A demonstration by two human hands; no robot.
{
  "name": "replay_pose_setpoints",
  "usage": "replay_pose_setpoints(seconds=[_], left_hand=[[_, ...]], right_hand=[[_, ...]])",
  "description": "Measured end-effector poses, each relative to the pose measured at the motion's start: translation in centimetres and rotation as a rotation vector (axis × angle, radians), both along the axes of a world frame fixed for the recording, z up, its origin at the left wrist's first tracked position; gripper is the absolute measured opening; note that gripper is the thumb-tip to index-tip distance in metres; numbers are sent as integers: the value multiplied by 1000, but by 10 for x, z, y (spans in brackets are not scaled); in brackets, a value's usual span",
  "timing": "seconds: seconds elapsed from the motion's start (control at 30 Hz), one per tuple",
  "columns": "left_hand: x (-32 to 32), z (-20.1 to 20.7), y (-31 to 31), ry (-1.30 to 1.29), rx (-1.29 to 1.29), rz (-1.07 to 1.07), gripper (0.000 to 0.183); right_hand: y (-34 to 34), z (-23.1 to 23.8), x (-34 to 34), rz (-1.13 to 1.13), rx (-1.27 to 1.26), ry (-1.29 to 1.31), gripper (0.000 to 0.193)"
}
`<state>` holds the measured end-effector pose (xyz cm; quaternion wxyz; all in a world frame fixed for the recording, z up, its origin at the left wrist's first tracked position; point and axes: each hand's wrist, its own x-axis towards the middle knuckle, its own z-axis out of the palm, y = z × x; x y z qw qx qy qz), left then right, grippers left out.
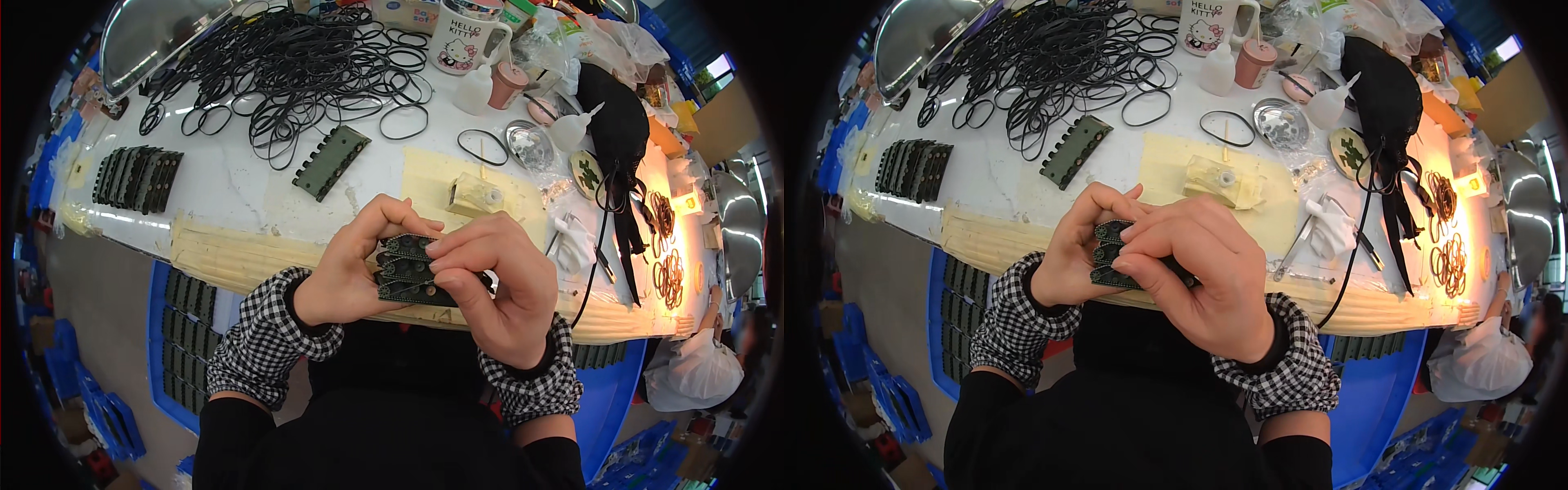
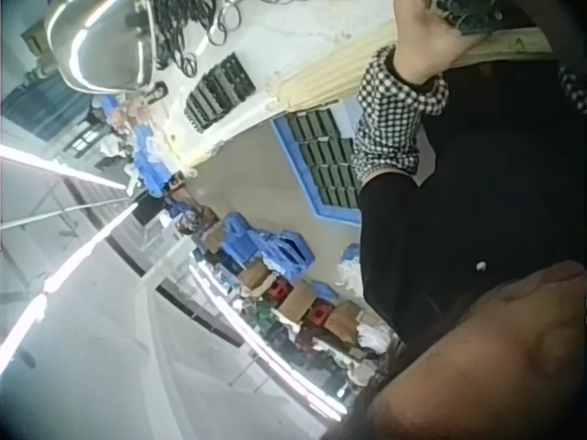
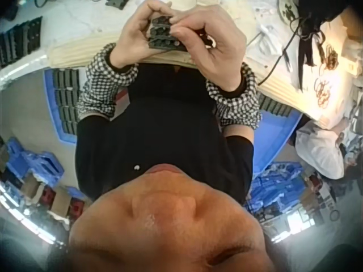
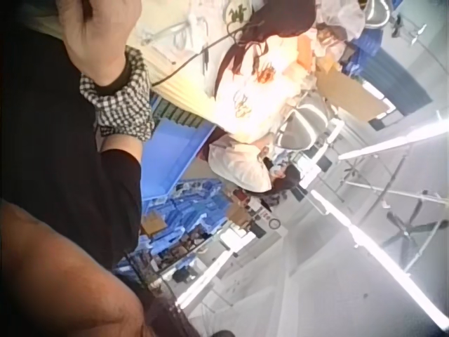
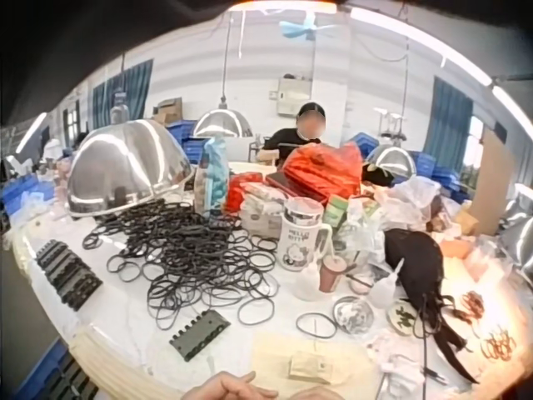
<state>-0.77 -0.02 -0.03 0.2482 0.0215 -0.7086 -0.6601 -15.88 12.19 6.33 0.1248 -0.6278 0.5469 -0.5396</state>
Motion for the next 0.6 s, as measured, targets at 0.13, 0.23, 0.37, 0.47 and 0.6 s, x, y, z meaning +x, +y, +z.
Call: replay_pose_setpoints(seconds=[0.13, 0.23, 0.37, 0.47, 0.6], left_hand=[[1, 1, 0, 6, -7, 3, 56], [1, 2, 0, 17, 2, 4, 56], [0, 2, 1, 19, 41, -7, 55], [0, 1, 0, 27, 31, -4, 55], [0, 1, 0, 31, 37, -2, 55]], right_hand=[[-4, 0, 0, 15, -15, 68, 11], [-4, 0, 1, 14, -16, 108, 12], [-4, 2, 2, 3, -18, 132, 13], [-5, -1, 2, 24, -31, 132, 13], [-4, 1, 3, -13, -34, 74, 10]])
